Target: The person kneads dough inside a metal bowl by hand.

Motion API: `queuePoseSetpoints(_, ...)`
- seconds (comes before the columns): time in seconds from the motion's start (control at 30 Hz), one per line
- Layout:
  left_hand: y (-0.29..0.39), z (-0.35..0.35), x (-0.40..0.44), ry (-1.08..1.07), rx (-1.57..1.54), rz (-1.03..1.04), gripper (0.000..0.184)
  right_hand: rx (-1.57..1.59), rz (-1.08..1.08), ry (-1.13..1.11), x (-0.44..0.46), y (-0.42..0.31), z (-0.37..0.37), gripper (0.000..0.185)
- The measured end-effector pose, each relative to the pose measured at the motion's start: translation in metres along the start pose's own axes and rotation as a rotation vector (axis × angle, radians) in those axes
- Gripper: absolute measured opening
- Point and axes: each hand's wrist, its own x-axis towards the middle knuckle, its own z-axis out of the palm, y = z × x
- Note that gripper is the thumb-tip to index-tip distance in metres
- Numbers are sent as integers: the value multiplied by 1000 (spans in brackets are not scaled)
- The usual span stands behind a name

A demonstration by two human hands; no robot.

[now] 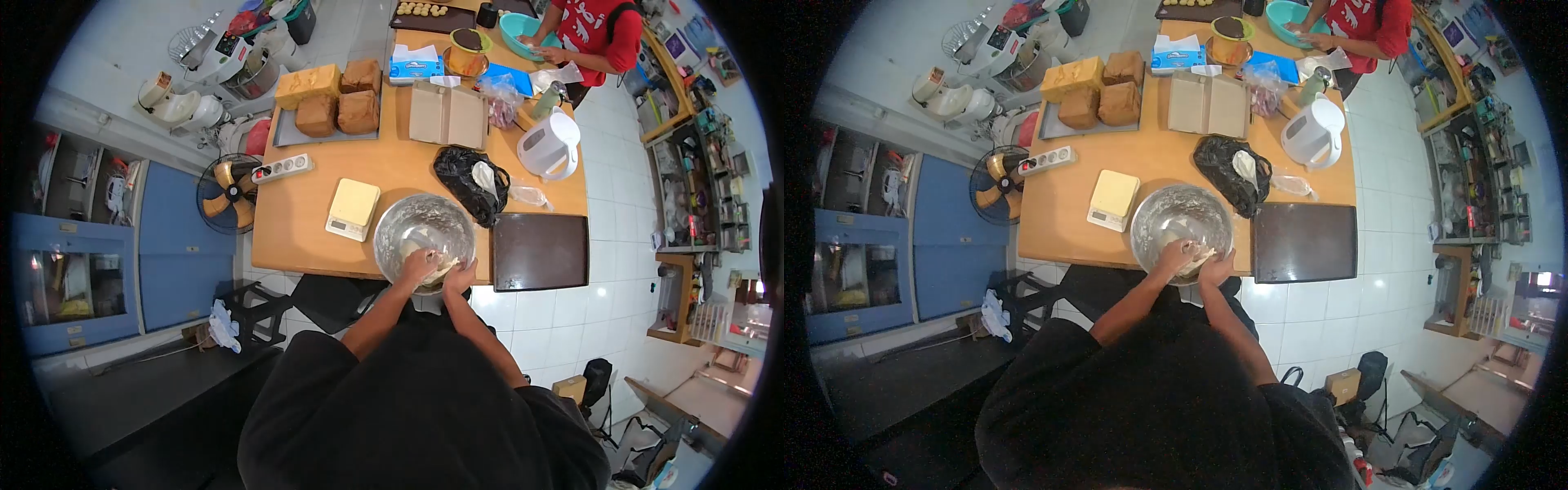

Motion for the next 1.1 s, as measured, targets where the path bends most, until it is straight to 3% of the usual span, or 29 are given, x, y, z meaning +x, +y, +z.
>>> queuePoseSetpoints(0.13, -8, -3, -21, 19, 69, 133, 31, 125, 6, -19, 6, 10, -3, 39)
queuePoseSetpoints(0.2, -17, 0, -32, 167, 379, 213, 45, 106, -37, -23, 0, -9, -12, 36)
queuePoseSetpoints(0.23, -16, -3, -28, 162, 382, 220, 45, 81, -79, -26, -1, -18, -17, 32)
queuePoseSetpoints(0.3, -9, -10, -20, 292, 303, 116, 70, 44, -119, 35, 4, 11, 2, 32)
queuePoseSetpoints(0.33, -14, -9, -9, 293, 303, 117, 70, 12, -173, 88, 9, 24, 13, 32)
queuePoseSetpoints(0.4, -27, -8, 23, 87, 323, 121, 88, 73, -196, 77, 12, 31, 17, 28)
queuePoseSetpoints(0.43, -8, -16, 24, -67, 336, -3, 89, 128, -215, 65, 13, 34, 17, 23)
queuePoseSetpoints(0.57, -28, 21, 46, 0, 505, 93, 85, -11, -136, 10, 4, -2, -4, 20)
queuePoseSetpoints(0.63, -22, 20, 44, -17, 481, 86, 70, 162, -131, 93, 1, -7, -2, 15)
queuePoseSetpoints(0.77, -19, 17, 27, -125, 323, 122, 50, 52, -145, 29, 5, -5, -8, 25)
queuePoseSetpoints(0.83, -17, 21, 19, 50, 267, 292, 35, 82, -108, 4, 5, 1, -9, 39)
queuePoseSetpoints(0.93, -12, 21, 7, 243, 150, 408, 33, 85, -105, 140, 4, 9, 3, 36)
queuePoseSetpoints(1.07, -24, 22, 18, 210, 78, 219, 40, 34, -98, 100, 13, 18, 9, 32)
queuePoseSetpoints(1.1, -38, 26, 33, 366, 31, -11, 43, 98, -94, 34, 18, 22, 13, 31)
